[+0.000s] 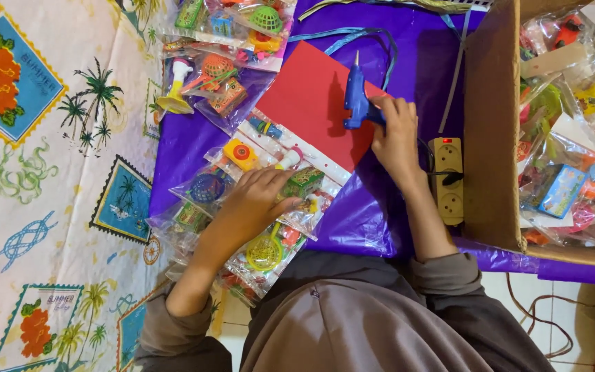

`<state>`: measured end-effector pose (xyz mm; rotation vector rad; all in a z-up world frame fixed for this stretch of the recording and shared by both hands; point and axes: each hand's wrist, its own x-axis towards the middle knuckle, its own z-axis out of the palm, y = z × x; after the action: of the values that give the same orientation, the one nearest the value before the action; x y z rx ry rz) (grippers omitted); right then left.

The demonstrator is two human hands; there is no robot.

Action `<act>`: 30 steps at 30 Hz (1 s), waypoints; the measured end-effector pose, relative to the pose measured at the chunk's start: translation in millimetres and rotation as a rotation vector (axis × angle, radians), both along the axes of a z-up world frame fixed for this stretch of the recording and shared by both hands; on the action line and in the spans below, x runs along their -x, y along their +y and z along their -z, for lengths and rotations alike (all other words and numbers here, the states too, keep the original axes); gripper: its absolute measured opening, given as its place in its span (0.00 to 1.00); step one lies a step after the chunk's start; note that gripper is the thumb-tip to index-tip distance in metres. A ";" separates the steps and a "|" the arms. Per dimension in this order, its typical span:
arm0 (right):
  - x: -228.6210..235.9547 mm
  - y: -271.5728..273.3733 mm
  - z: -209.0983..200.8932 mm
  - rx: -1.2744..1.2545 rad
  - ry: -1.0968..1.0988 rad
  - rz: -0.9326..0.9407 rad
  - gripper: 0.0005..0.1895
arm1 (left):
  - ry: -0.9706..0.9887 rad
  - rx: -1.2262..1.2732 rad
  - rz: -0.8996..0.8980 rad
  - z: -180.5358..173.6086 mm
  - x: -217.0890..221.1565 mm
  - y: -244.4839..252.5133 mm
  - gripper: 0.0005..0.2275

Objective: The person applies hot glue to a red card and attaches small packaged toy items to it.

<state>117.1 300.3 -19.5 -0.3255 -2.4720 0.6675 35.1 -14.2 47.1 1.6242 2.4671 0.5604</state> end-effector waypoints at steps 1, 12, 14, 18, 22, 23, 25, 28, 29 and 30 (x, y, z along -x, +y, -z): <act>2.1 3.5 14.0 -0.069 -0.104 0.065 0.25 | -0.012 -0.003 0.001 -1.3 -0.2 -0.4 0.24; 9.1 9.7 40.9 0.055 -0.270 0.266 0.31 | -0.022 0.028 -0.010 -9.5 -1.1 1.8 0.23; 5.5 7.4 42.1 0.047 -0.320 0.256 0.31 | -0.043 0.038 -0.010 -5.9 -2.2 1.6 0.23; 6.3 -1.9 33.2 -0.035 -0.370 0.271 0.36 | 0.002 0.008 -0.011 0.3 -1.9 1.4 0.23; 7.7 -12.3 18.1 -0.124 -0.253 0.167 0.35 | 0.019 0.019 -0.018 -1.7 -2.0 5.7 0.23; 10.5 -16.6 20.6 -0.123 -0.254 0.169 0.35 | 0.018 0.020 -0.017 -2.6 -2.2 6.1 0.23; 16.1 -24.4 25.5 -0.183 -0.244 0.015 0.26 | -0.002 0.014 -0.012 -4.5 -2.5 7.6 0.23; 17.5 -42.3 29.7 -0.293 -0.255 0.011 0.22 | -0.052 0.035 -0.004 -7.2 -3.5 12.2 0.23; 18.3 -41.5 36.9 -0.293 -0.252 0.012 0.22 | -0.049 0.036 -0.003 -6.4 -3.5 12.9 0.23; 19.1 -40.9 43.9 -0.303 -0.274 0.041 0.21 | -0.025 0.034 0.000 -5.6 -3.6 13.6 0.23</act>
<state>98.1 259.4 -63.5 -0.3683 -2.7677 0.2353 38.7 -0.6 52.8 1.5950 2.4455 0.5323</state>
